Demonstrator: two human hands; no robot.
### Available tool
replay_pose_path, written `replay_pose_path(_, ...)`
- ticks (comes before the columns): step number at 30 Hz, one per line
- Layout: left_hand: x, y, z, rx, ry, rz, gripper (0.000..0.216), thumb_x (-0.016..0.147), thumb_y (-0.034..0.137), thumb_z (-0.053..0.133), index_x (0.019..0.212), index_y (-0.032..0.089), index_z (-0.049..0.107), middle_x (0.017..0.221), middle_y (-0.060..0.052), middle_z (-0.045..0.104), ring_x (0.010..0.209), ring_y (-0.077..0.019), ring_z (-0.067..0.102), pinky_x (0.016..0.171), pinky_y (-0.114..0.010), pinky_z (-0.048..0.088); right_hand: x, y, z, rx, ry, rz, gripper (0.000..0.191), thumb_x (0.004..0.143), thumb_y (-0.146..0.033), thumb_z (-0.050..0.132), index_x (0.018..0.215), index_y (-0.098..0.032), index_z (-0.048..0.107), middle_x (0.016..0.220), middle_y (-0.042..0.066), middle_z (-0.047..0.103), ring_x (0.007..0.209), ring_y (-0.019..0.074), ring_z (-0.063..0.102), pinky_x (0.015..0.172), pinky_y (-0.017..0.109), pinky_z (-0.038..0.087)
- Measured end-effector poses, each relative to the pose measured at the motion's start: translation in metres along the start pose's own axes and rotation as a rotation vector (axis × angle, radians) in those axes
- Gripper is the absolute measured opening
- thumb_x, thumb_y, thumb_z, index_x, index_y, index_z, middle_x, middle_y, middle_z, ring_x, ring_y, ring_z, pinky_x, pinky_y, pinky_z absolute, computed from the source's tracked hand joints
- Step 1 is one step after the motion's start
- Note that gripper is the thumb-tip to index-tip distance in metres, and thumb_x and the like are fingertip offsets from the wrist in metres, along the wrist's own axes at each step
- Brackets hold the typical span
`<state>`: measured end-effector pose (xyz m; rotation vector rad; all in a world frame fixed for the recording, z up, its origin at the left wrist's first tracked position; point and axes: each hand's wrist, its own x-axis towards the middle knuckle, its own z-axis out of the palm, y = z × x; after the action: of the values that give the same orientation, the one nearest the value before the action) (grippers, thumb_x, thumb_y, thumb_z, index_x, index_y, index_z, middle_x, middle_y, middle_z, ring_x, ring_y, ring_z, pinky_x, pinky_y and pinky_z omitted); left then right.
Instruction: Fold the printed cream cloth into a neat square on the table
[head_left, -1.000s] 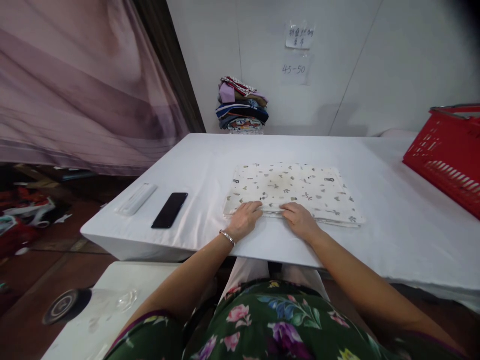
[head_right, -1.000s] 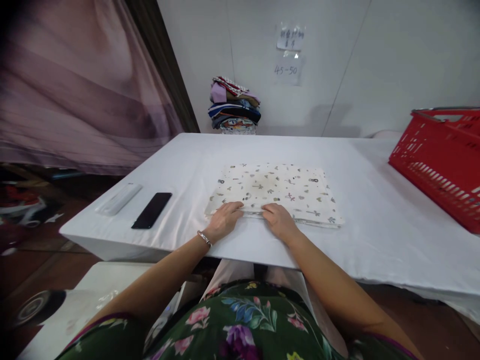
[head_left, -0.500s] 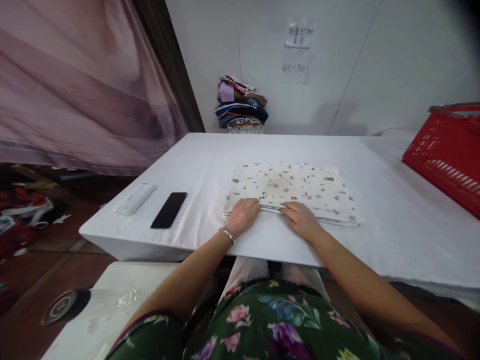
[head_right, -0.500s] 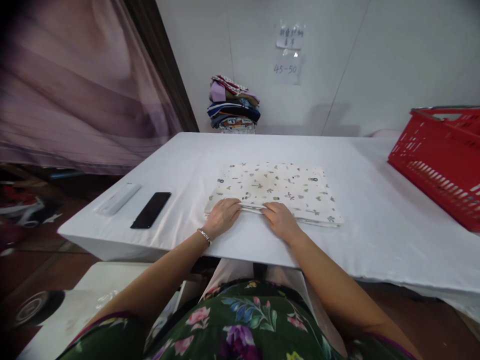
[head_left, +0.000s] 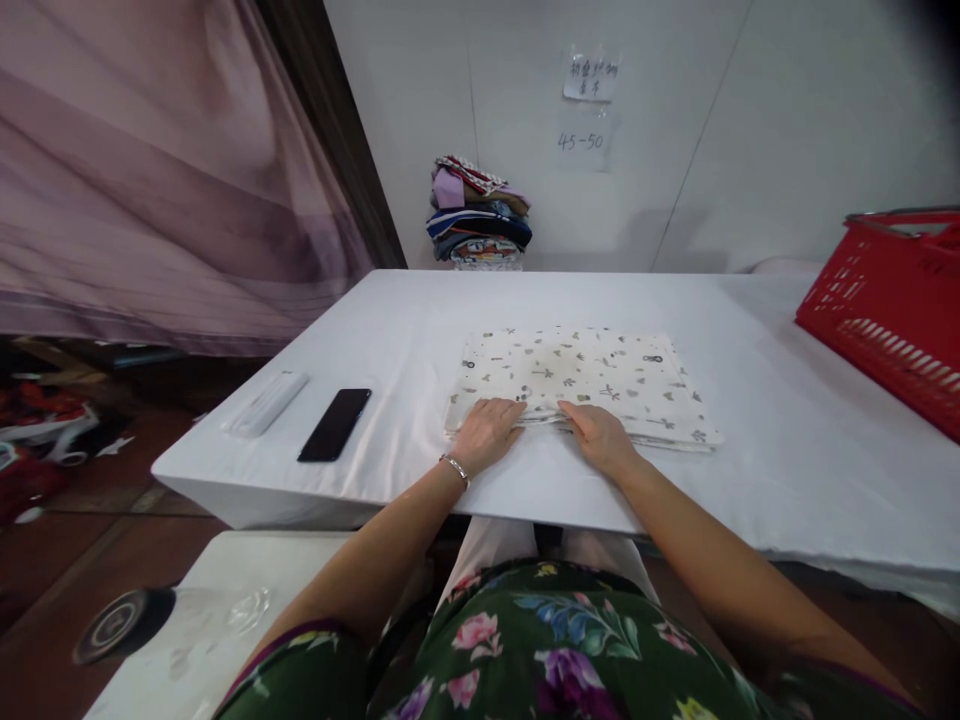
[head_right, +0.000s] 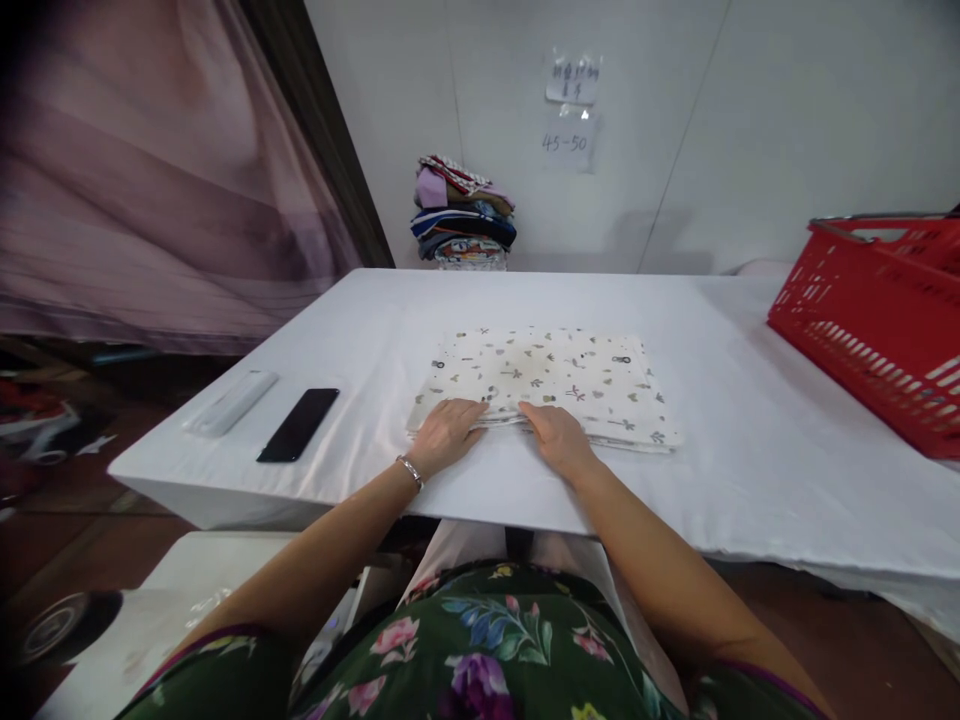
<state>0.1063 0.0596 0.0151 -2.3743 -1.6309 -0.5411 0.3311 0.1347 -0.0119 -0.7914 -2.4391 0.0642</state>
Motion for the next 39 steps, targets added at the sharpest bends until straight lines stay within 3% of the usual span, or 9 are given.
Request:
replay_pose_path(3,0.005,-0.001,-0.001,0.003,0.015,0.001,0.019,0.087,0.024,0.044,0.1,0.019,0.056,0.098,-0.007,0.061,0.095,-0.02,0.054,0.079,-0.035,0.042,0.002,-0.002,-0.005,-0.007,-0.026,-0.029,0.035,0.088,-0.016,0.036,0.121,-0.017,0.049,0.097,0.01,0.065,0.088,0.0216,0.058,0.075,0.035,0.046)
replay_pose_path(9,0.008,-0.005,-0.003,0.012,0.04,0.005,0.018,0.085,0.019,0.044,0.097,0.019,0.057,0.097,-0.006,0.062,0.094,-0.0196,0.055,0.078,-0.035,0.044,-0.005,0.013,-0.024,-0.078,-0.101,-0.034,0.039,0.083,-0.012,0.042,0.121,-0.017,0.05,0.112,0.012,0.06,0.103,0.0238,0.053,0.083,0.039,0.041)
replay_pose_path(15,0.003,-0.011,0.005,0.01,0.023,0.0,0.039,0.077,0.007,0.047,0.114,0.017,0.051,0.105,-0.009,0.063,0.109,-0.0221,0.052,0.087,-0.038,0.046,-0.025,0.036,-0.04,-0.196,-0.14,0.027,0.04,0.082,-0.011,0.041,0.12,-0.019,0.051,0.116,0.01,0.06,0.107,0.0239,0.052,0.085,0.039,0.041)
replay_pose_path(20,0.013,-0.02,0.007,0.037,0.099,0.032,0.036,0.082,0.005,0.041,0.112,0.019,0.055,0.114,-0.007,0.062,0.111,-0.0199,0.053,0.091,-0.037,0.045,-0.017,0.045,-0.051,-0.253,-0.098,0.008,0.047,0.08,-0.004,0.038,0.123,-0.019,0.049,0.121,0.01,0.057,0.111,0.0233,0.05,0.088,0.04,0.04)
replay_pose_path(22,0.017,-0.022,0.007,0.04,0.112,0.046,0.037,0.082,0.005,0.041,0.112,0.021,0.056,0.118,-0.006,0.059,0.115,-0.0201,0.05,0.094,-0.039,0.044,-0.013,0.049,-0.05,-0.273,-0.077,-0.001,0.049,0.078,-0.002,0.039,0.123,-0.02,0.05,0.124,0.009,0.055,0.114,0.0238,0.048,0.089,0.041,0.04)
replay_pose_path(27,0.012,-0.022,0.012,0.021,-0.016,0.131,0.035,0.083,0.007,0.044,0.111,0.023,0.058,0.116,-0.007,0.06,0.114,-0.021,0.051,0.088,-0.039,0.048,-0.021,0.059,-0.037,-0.27,-0.187,-0.064,0.046,0.081,-0.003,0.039,0.121,-0.022,0.052,0.127,0.007,0.053,0.117,0.0234,0.047,0.09,0.041,0.042)
replay_pose_path(39,-0.002,-0.02,0.007,0.062,0.016,0.176,0.032,0.086,0.009,0.039,0.11,0.018,0.058,0.117,-0.005,0.06,0.116,-0.0208,0.048,0.094,-0.038,0.042,-0.033,0.048,-0.037,-0.208,-0.239,-0.03,0.048,0.082,-0.004,0.033,0.123,-0.019,0.052,0.132,0.009,0.048,0.125,0.0243,0.038,0.096,0.044,0.037)
